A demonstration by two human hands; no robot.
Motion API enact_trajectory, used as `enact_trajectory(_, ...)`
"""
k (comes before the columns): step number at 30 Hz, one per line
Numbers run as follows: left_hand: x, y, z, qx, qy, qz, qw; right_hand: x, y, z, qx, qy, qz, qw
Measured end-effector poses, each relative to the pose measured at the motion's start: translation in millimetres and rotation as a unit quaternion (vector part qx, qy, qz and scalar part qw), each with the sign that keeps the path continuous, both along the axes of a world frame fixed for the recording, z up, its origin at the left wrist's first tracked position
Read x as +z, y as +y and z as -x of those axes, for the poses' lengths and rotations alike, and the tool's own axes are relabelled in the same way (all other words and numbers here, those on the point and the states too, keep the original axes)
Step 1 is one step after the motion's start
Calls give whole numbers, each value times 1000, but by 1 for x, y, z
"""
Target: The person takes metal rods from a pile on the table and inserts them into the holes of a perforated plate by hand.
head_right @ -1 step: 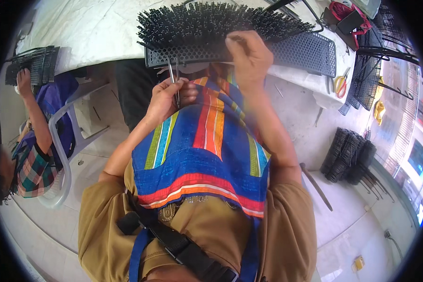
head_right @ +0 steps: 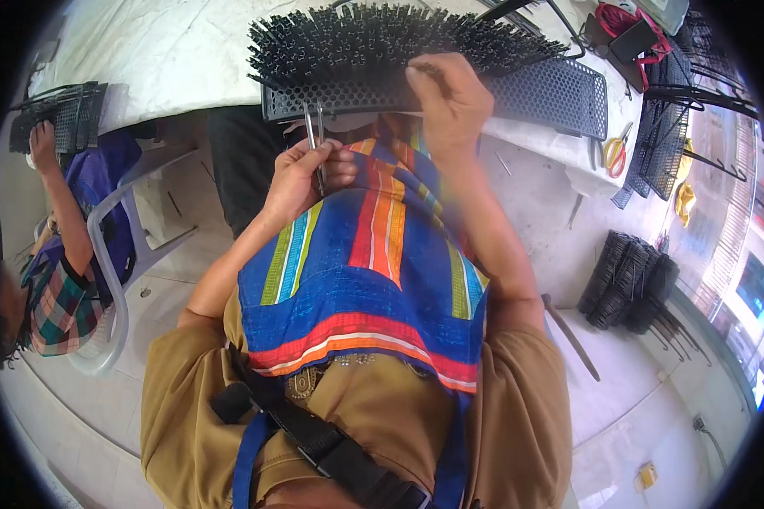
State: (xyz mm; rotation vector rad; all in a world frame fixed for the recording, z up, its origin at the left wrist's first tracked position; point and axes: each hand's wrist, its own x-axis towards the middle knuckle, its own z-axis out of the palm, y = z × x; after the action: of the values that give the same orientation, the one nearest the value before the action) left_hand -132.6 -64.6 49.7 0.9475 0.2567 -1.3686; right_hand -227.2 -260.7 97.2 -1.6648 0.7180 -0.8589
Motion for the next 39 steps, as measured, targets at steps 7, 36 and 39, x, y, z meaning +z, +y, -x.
enact_trajectory(7,-7,-2,-3,-35,35,22,999,-2,-2,-1,40,32,171,984)
enact_trajectory(36,-7,2,-2,-26,15,13,999,5,-5,-24,71,137,349,924)
enact_trajectory(39,-9,2,-3,-31,29,29,999,4,1,-24,41,182,374,908)
